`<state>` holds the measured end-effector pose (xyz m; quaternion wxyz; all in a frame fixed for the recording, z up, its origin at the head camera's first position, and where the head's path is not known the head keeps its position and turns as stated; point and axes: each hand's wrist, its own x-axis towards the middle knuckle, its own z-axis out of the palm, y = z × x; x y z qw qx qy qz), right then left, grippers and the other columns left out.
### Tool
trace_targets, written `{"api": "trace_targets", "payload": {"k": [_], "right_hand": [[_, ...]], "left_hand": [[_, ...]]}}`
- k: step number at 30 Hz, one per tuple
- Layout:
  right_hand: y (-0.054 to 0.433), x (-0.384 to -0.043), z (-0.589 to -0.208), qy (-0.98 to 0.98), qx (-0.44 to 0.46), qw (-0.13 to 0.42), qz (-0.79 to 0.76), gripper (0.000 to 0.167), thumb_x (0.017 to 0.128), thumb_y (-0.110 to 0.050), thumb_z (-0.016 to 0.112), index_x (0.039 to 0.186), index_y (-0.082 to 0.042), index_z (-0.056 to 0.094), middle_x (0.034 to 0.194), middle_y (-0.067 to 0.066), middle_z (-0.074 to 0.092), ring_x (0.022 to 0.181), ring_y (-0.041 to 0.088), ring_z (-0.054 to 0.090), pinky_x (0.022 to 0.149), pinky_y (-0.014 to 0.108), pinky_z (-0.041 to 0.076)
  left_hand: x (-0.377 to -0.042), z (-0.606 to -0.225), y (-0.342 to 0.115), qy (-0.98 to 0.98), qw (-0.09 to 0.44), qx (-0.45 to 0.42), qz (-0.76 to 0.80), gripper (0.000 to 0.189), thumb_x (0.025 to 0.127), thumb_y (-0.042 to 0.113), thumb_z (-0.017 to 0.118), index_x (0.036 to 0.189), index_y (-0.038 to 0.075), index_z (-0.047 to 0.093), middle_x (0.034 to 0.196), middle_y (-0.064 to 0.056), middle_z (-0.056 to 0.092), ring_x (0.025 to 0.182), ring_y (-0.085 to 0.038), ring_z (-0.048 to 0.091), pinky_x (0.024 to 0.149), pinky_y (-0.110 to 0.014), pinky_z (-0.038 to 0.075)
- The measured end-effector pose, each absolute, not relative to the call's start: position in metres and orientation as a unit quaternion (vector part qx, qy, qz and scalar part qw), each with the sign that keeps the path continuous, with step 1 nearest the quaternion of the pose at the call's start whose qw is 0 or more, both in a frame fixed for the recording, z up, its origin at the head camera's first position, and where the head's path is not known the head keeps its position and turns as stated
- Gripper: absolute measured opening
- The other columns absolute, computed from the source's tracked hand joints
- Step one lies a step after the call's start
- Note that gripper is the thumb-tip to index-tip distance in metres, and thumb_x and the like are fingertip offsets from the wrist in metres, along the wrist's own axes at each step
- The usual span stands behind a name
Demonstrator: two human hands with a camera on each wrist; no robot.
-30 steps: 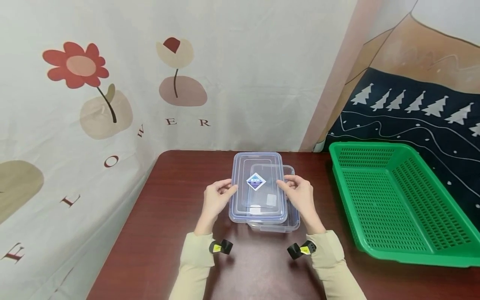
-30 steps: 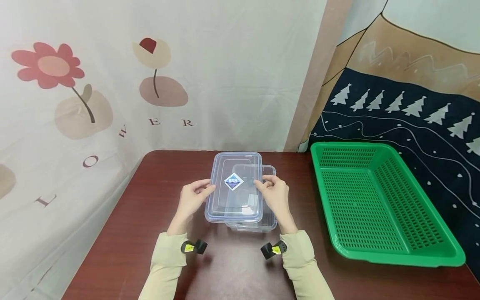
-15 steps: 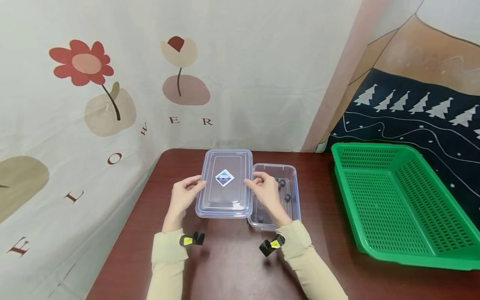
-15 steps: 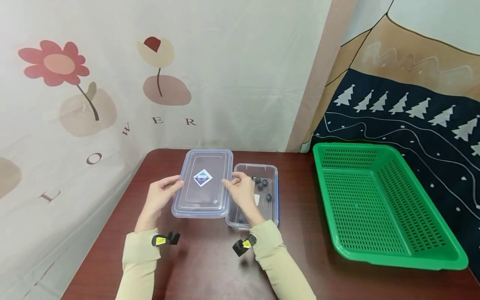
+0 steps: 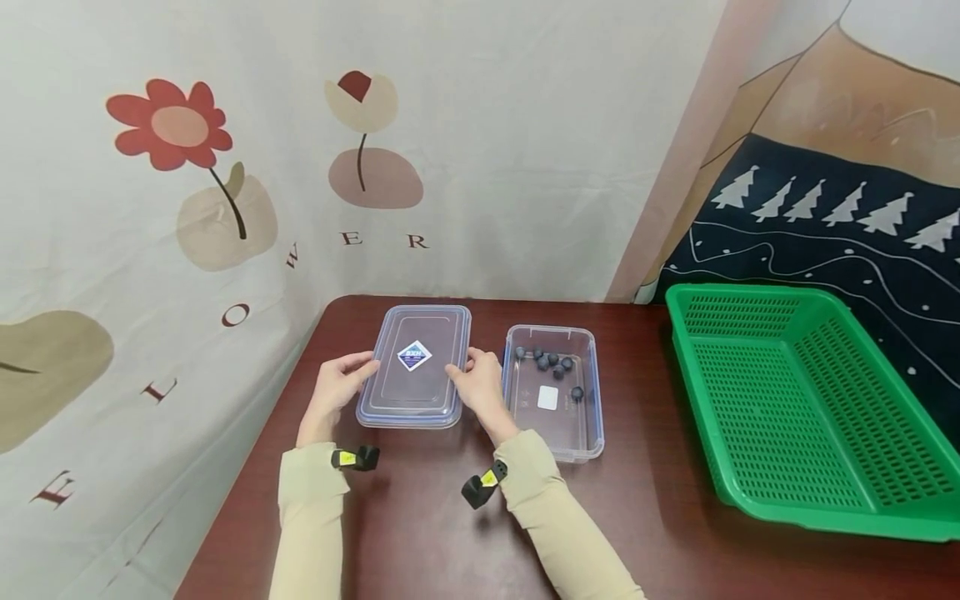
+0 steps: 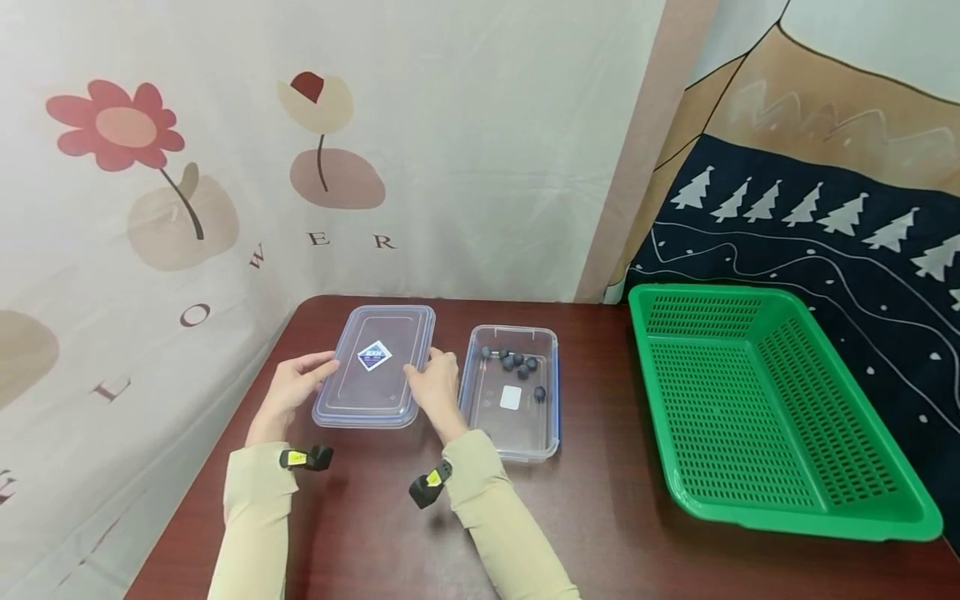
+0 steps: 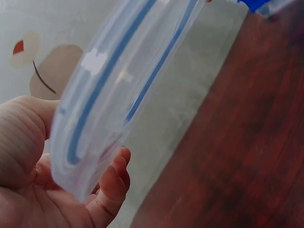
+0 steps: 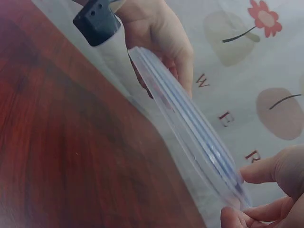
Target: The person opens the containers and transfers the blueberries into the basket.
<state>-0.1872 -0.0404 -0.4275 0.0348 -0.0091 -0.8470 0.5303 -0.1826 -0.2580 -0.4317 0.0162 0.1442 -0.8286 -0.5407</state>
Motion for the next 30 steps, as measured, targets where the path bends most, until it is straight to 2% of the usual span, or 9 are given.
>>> {"api": "trace_targets", "payload": {"k": [7, 10, 14, 17, 24, 27, 30], "right_hand": [[-0.065, -0.185, -0.437, -0.86, -0.058, 0.006, 0.507, 0.049, 0.082, -0.011, 0.068, 0.124, 0.01, 0.053, 0.105, 0.023, 0.052, 0.1, 0.036, 0.053, 0.09, 0.043, 0.044], [-0.073, -0.182, -0.443, -0.861, -0.067, 0.016, 0.505, 0.047, 0.082, -0.009, 0.068, 0.123, 0.01, 0.055, 0.106, 0.026, 0.051, 0.1, 0.041, 0.052, 0.091, 0.046, 0.042], [-0.079, -0.178, -0.454, -0.856, -0.089, 0.027, 0.509, 0.047, 0.081, -0.006, 0.067, 0.123, 0.011, 0.054, 0.105, 0.026, 0.051, 0.098, 0.042, 0.049, 0.092, 0.047, 0.04], [-0.08, -0.176, -0.463, -0.853, -0.104, 0.031, 0.51, 0.049, 0.081, -0.004, 0.065, 0.125, 0.013, 0.051, 0.107, 0.026, 0.05, 0.099, 0.042, 0.047, 0.093, 0.046, 0.039], [-0.082, -0.176, -0.474, -0.871, -0.117, 0.048, 0.475, 0.047, 0.081, -0.002, 0.064, 0.123, 0.016, 0.051, 0.104, 0.028, 0.049, 0.096, 0.041, 0.046, 0.091, 0.044, 0.038], [-0.084, -0.177, -0.476, -0.874, -0.12, 0.056, 0.467, 0.049, 0.081, -0.002, 0.064, 0.124, 0.016, 0.05, 0.104, 0.028, 0.049, 0.096, 0.04, 0.045, 0.09, 0.044, 0.038], [-0.084, -0.178, -0.477, -0.877, -0.122, 0.062, 0.46, 0.051, 0.079, -0.001, 0.065, 0.123, 0.017, 0.05, 0.104, 0.029, 0.049, 0.095, 0.039, 0.044, 0.089, 0.043, 0.037]], "left_hand": [[-0.188, -0.444, -0.268, -0.839, -0.003, 0.149, -0.523, 0.041, 0.091, 0.017, 0.059, 0.124, -0.007, 0.055, 0.124, -0.025, 0.055, 0.074, -0.006, 0.055, 0.064, -0.019, 0.045], [-0.191, -0.451, -0.27, -0.838, -0.003, 0.155, -0.522, 0.04, 0.091, 0.015, 0.059, 0.124, -0.007, 0.056, 0.124, -0.025, 0.055, 0.077, -0.008, 0.054, 0.065, -0.018, 0.045], [-0.195, -0.462, -0.271, -0.839, -0.007, 0.158, -0.521, 0.039, 0.09, 0.012, 0.059, 0.123, -0.008, 0.056, 0.121, -0.027, 0.056, 0.074, -0.007, 0.053, 0.063, -0.018, 0.044], [-0.197, -0.47, -0.268, -0.846, -0.013, 0.156, -0.51, 0.038, 0.089, 0.012, 0.06, 0.121, -0.009, 0.057, 0.118, -0.028, 0.057, 0.077, -0.011, 0.055, 0.063, -0.019, 0.045], [-0.198, -0.478, -0.26, -0.873, -0.026, 0.153, -0.463, 0.038, 0.089, 0.013, 0.058, 0.12, -0.009, 0.057, 0.121, -0.028, 0.056, 0.104, -0.034, 0.056, 0.085, -0.04, 0.047], [-0.199, -0.478, -0.258, -0.884, -0.026, 0.147, -0.443, 0.04, 0.089, 0.013, 0.057, 0.122, -0.01, 0.056, 0.123, -0.029, 0.054, 0.109, -0.038, 0.054, 0.091, -0.046, 0.044], [-0.199, -0.479, -0.257, -0.891, -0.021, 0.143, -0.43, 0.039, 0.089, 0.012, 0.057, 0.122, -0.01, 0.056, 0.121, -0.03, 0.055, 0.11, -0.039, 0.053, 0.092, -0.047, 0.044]]}}
